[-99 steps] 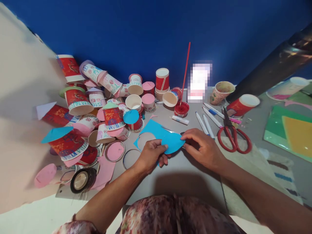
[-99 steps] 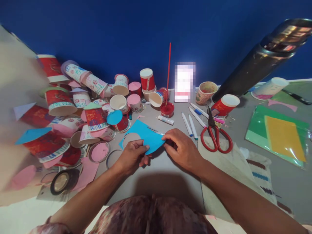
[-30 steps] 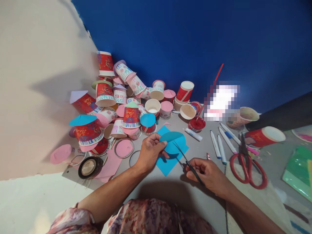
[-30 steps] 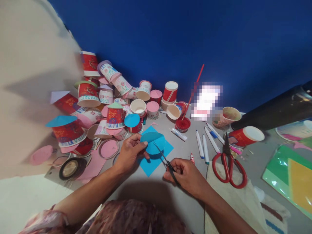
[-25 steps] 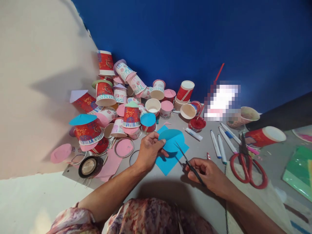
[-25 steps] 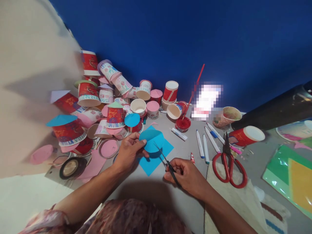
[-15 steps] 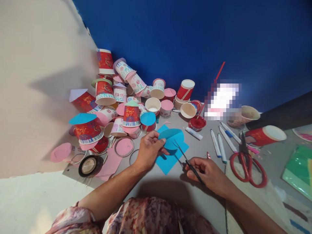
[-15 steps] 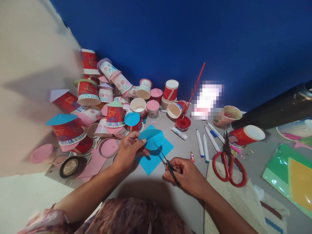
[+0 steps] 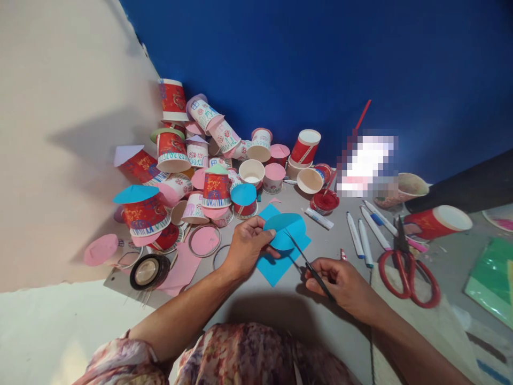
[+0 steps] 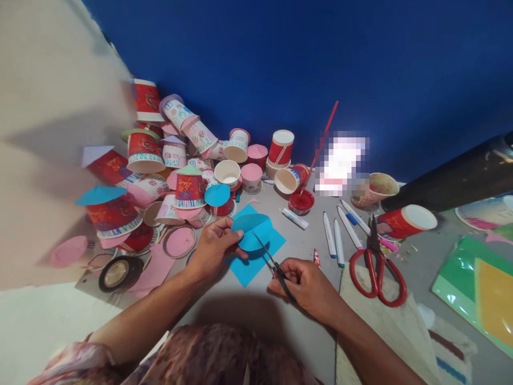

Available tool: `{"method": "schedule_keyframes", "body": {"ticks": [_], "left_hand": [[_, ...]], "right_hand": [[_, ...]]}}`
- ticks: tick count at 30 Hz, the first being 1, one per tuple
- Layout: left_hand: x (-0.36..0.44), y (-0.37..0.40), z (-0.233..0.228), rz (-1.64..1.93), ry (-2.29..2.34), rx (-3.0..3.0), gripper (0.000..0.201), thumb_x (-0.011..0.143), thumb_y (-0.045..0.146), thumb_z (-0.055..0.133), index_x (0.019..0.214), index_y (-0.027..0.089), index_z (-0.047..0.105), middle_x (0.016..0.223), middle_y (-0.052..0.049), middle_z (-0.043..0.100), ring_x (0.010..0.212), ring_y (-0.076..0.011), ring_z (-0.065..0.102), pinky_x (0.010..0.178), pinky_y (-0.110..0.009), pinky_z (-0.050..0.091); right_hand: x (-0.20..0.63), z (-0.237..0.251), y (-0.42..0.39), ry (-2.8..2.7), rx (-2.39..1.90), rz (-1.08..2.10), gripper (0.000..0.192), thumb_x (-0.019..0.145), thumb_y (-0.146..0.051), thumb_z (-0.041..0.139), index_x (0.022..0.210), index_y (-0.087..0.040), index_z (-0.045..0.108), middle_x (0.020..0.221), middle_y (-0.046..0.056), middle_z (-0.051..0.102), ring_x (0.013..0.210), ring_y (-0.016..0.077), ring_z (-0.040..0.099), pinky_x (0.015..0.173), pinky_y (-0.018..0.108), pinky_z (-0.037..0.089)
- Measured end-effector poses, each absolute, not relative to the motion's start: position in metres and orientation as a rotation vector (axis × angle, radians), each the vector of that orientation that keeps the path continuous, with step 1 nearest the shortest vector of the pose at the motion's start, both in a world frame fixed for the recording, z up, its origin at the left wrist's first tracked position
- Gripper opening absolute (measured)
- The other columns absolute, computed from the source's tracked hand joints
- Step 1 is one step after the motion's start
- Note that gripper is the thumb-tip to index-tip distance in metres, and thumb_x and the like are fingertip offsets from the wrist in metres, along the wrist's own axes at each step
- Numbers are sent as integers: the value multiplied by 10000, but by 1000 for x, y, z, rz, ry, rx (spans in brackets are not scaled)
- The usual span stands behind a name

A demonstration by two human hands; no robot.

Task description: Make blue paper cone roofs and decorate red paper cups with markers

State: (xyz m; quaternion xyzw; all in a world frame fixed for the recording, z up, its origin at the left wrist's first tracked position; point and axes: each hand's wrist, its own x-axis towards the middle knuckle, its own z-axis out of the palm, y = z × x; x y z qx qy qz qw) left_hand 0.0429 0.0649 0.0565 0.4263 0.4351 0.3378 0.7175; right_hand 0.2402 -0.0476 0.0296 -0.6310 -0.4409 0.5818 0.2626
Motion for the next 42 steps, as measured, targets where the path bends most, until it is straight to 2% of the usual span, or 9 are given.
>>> {"method": "schedule_keyframes", "body": {"ticks": [5, 10, 15, 19, 26, 37, 42], "left_hand": [[42, 66, 55, 756, 944, 912, 363, 668, 381, 823, 777, 182, 540, 589, 58, 612, 453, -159, 678, 434, -218, 522], [42, 66, 57, 763, 938, 901, 360, 670, 373, 825, 773, 184, 538, 574, 72, 585, 443, -153, 671, 429, -212, 522], [42, 66, 58, 761, 920, 891, 356, 668, 389, 832, 800, 171, 584, 633, 40, 636, 436, -137, 651, 417, -222, 534], [42, 66, 57, 740, 915, 929, 347, 684, 414, 833, 791, 138, 653, 660, 1, 653, 482, -124, 637, 427, -225, 551], [42, 66, 57, 700, 877, 961, 365, 719, 453, 812, 803, 121, 687, 649, -63, 716, 552, -197, 716, 418, -222, 524], [41, 66, 54, 671, 831, 911, 345, 702, 416, 830, 770, 114, 677, 622, -67, 719, 500, -163, 676, 389, -202, 502], [40, 68, 52, 604, 791, 827, 297, 700, 367, 812, 746, 108, 675, 582, -65, 703, 466, -163, 664, 362, -192, 481]], "right_hand": [[242, 28, -48, -1222, -1724, 1545, 361, 740, -510, 747, 730, -162, 652, 605, -46, 463, 585, 111, 359, 541, 263, 237], [242, 27, -47, -1219, -1756, 1531, 338, 750, -483, 749, 683, -168, 647, 581, -29, 549, 574, 115, 414, 543, 258, 281], [241, 27, -48, -1220, -1751, 1533, 330, 761, -475, 741, 671, -169, 657, 591, -11, 615, 574, 124, 467, 548, 254, 324], [241, 30, -48, -1268, -1757, 1505, 336, 774, -473, 721, 636, -178, 637, 586, -7, 608, 565, 127, 452, 542, 261, 314], [240, 35, -48, -1290, -1767, 1503, 369, 753, -482, 740, 587, -189, 589, 576, -11, 590, 566, 127, 433, 550, 265, 310], [240, 35, -49, -1294, -1754, 1504, 362, 744, -492, 767, 617, -177, 643, 577, -4, 616, 568, 132, 476, 559, 264, 335], [239, 35, -49, -1309, -1738, 1487, 373, 752, -477, 767, 581, -184, 613, 585, -4, 624, 573, 131, 486, 574, 263, 357]]}}
